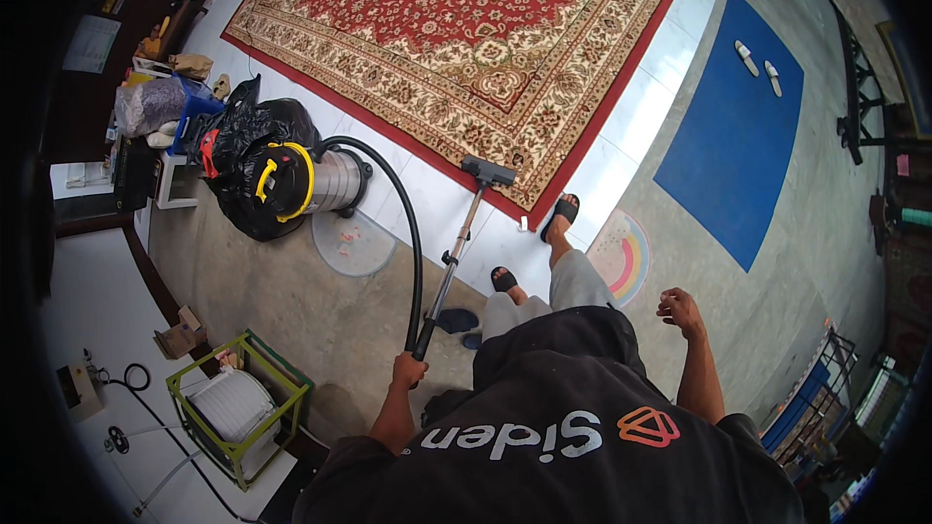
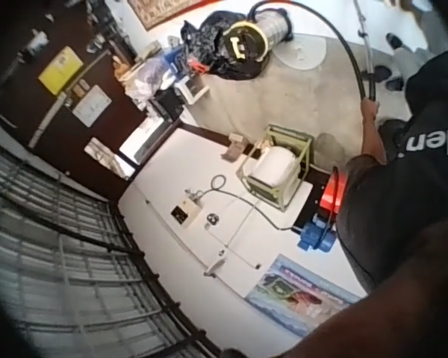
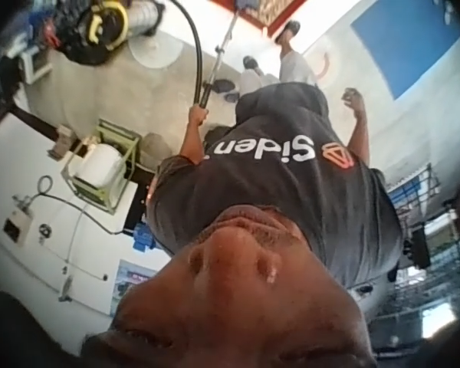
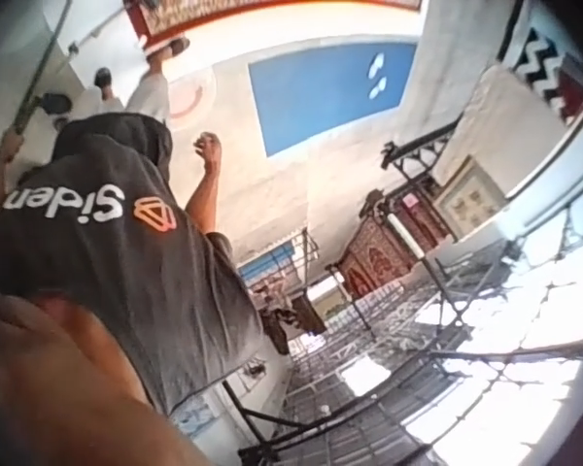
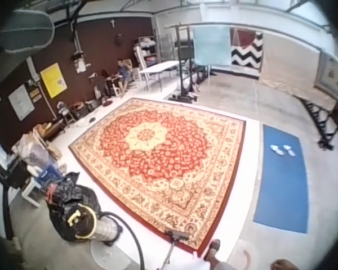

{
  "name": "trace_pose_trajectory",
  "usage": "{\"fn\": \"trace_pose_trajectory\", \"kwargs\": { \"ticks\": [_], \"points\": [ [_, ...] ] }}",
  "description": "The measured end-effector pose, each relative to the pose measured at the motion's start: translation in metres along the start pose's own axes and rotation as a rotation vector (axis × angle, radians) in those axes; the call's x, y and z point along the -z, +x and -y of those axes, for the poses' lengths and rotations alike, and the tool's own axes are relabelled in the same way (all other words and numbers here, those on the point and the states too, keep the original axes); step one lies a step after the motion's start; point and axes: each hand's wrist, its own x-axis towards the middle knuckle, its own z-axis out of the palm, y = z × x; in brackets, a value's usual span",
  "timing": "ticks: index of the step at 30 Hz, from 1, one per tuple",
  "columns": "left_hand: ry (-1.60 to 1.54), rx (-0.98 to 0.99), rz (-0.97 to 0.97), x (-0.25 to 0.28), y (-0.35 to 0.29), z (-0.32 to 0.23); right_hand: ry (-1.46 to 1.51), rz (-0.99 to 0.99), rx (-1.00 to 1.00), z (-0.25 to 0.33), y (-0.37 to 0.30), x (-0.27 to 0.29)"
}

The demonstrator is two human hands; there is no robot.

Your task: Vacuuming a large ornate rug on a tiled floor.

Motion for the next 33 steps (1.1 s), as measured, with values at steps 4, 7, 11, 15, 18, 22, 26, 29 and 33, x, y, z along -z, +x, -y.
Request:
{"fn": "trace_pose_trajectory", "kwargs": {
  "ticks": [4, 7, 11, 15, 18, 22, 26, 29, 33],
  "points": [
    [-0.09, -0.021, 0.029, -0.017, 0.0, -0.053, -0.008, 0.034, -0.13, -0.025, 0.015, 0.012],
    [-0.125, -0.043, 0.096, -0.005, 0.01, -0.11, -0.031, 0.044, -0.189, -0.036, 0.019, 0.029],
    [-0.077, -0.161, 0.06, 0.021, 0.089, -0.22, 0.027, -0.047, -0.195, -0.032, 0.008, 0.071],
    [-0.134, -0.193, 0.068, 0.089, 0.159, -0.419, 0.09, -0.173, -0.178, -0.032, -0.004, 0.112],
    [-0.193, -0.312, 0.077, 0.137, 0.188, -0.528, 0.105, -0.218, -0.162, -0.025, -0.013, 0.127],
    [-0.174, -0.257, 0.039, 0.147, 0.184, -0.57, 0.114, -0.243, -0.144, -0.032, -0.029, 0.128],
    [-0.031, -0.178, -0.027, 0.146, 0.162, -0.489, 0.171, -0.24, -0.157, -0.051, -0.037, 0.106],
    [-0.017, -0.126, -0.058, 0.133, 0.138, -0.381, 0.156, -0.172, -0.199, -0.067, -0.028, 0.079],
    [0.004, -0.036, -0.054, 0.087, 0.102, -0.216, 0.109, -0.032, -0.245, -0.087, -0.012, 0.04]
  ]
}}
